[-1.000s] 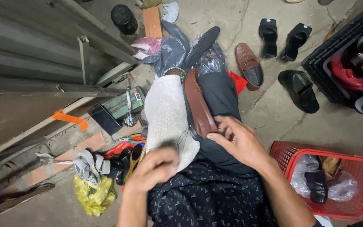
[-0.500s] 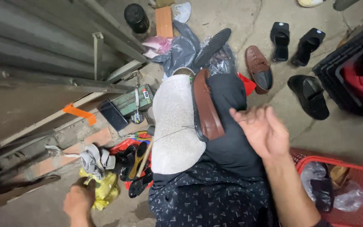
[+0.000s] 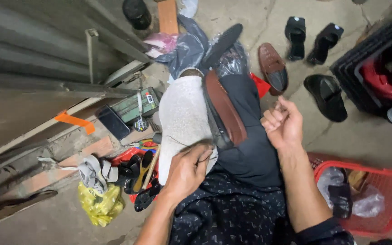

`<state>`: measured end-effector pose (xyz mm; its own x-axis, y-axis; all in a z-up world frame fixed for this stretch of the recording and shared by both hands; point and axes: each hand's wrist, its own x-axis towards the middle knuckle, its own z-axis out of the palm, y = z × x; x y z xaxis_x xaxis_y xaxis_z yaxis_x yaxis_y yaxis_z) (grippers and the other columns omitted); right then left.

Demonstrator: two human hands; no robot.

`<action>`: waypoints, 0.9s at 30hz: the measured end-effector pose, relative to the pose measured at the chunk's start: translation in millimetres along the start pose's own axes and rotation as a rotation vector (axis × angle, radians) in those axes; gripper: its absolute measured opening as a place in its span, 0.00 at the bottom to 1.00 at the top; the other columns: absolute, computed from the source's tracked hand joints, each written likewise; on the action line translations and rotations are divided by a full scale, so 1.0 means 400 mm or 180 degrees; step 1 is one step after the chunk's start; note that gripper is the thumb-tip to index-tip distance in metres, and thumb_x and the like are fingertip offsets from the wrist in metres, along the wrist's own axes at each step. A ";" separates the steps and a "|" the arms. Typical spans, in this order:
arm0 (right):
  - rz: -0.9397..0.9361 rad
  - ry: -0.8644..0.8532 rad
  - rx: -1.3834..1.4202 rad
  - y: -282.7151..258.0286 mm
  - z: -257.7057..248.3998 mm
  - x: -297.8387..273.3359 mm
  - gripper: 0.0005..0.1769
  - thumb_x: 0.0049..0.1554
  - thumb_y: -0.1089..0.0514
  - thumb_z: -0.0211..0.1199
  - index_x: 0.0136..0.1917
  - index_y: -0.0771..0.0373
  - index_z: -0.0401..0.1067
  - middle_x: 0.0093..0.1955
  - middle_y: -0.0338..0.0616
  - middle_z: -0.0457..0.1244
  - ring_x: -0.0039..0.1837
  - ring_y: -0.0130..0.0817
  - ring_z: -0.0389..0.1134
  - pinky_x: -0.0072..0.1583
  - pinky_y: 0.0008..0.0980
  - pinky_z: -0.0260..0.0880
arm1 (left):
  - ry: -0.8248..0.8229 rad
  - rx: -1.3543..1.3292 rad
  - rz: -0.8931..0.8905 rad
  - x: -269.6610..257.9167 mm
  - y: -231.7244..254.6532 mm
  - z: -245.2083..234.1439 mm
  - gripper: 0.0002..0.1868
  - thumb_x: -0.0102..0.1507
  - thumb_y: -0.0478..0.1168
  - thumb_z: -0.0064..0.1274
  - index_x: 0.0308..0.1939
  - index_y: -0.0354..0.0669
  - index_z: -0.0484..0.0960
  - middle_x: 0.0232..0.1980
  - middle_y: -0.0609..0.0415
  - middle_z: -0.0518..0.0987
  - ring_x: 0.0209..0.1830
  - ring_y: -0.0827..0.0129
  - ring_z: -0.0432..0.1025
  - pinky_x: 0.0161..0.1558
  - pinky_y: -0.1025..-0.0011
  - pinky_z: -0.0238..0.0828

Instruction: Hand-sewing the leather upper of a shoe to its sole using a needle and thread.

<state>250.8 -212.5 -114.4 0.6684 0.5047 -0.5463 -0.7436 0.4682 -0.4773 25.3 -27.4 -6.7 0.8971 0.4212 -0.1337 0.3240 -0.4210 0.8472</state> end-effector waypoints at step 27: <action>-0.0607 -0.1342 -0.2907 0.056 0.099 -0.227 0.37 0.56 0.66 0.68 0.76 0.58 0.60 0.73 0.41 0.61 0.31 0.17 0.58 0.32 0.16 0.62 | 0.0747 0.1045 -0.0881 -0.079 -0.104 -0.153 0.17 0.69 0.36 0.45 0.61 0.33 0.73 0.53 0.41 0.68 0.47 0.50 0.70 0.43 0.55 0.67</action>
<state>173.9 -219.3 -48.3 0.5966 0.7762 -0.2040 -0.2339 -0.0750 -0.9694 -35.0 25.8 -6.3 0.6841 0.7069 -0.1795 0.6522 -0.4828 0.5843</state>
